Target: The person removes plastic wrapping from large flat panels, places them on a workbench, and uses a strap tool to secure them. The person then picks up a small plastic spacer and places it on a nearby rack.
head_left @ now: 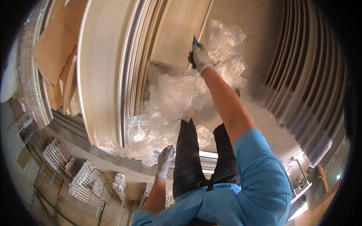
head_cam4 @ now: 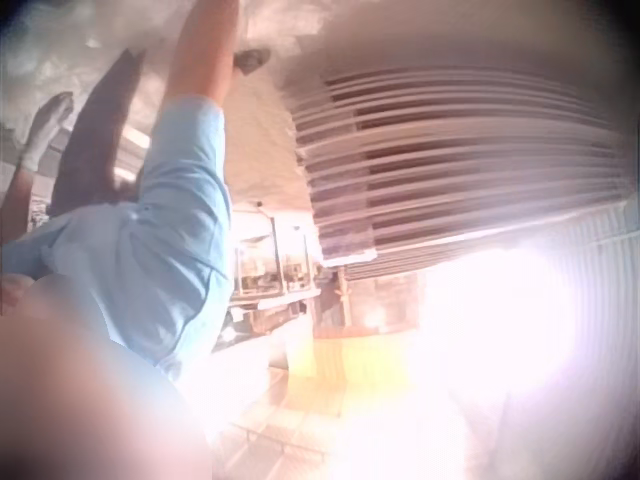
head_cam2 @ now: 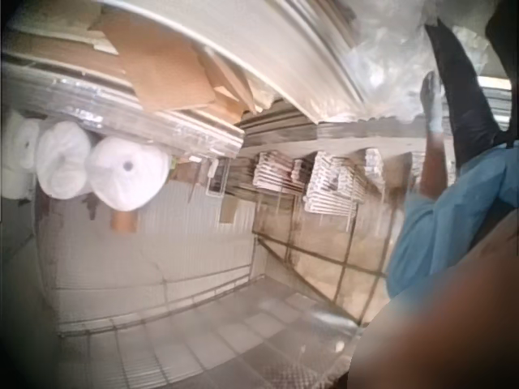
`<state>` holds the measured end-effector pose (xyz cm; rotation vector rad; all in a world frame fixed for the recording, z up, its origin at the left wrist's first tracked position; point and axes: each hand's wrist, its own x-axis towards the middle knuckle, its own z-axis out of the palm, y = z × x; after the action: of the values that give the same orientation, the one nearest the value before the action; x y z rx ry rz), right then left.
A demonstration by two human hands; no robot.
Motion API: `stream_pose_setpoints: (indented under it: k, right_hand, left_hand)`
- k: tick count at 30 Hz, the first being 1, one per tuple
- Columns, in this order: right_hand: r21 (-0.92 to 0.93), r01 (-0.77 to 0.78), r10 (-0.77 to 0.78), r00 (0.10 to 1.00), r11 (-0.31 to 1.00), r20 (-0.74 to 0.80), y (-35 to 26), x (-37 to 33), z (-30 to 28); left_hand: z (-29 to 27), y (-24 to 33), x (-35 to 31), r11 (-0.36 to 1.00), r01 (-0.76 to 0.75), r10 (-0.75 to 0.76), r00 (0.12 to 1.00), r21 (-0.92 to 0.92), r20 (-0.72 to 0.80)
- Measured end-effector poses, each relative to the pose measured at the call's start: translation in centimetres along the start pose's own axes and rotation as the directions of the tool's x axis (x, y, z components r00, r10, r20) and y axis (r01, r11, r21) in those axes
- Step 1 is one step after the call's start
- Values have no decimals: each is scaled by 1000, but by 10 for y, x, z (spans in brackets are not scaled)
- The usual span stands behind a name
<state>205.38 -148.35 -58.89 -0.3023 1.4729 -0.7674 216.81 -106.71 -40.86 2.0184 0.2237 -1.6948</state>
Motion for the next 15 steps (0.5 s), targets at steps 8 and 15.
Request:
stream_pose_setpoints:
  k: [8,15]
  right_hand:
    - [-98,22,-28,998,995,-65,1,85,38]
    - [-166,18,-53,977,986,-209,42,78,47]
  left_hand:
    - [-39,-26,29,992,115,-116,993,-55,-10]
    - [-29,9,49,996,84,-82,995,-25,48]
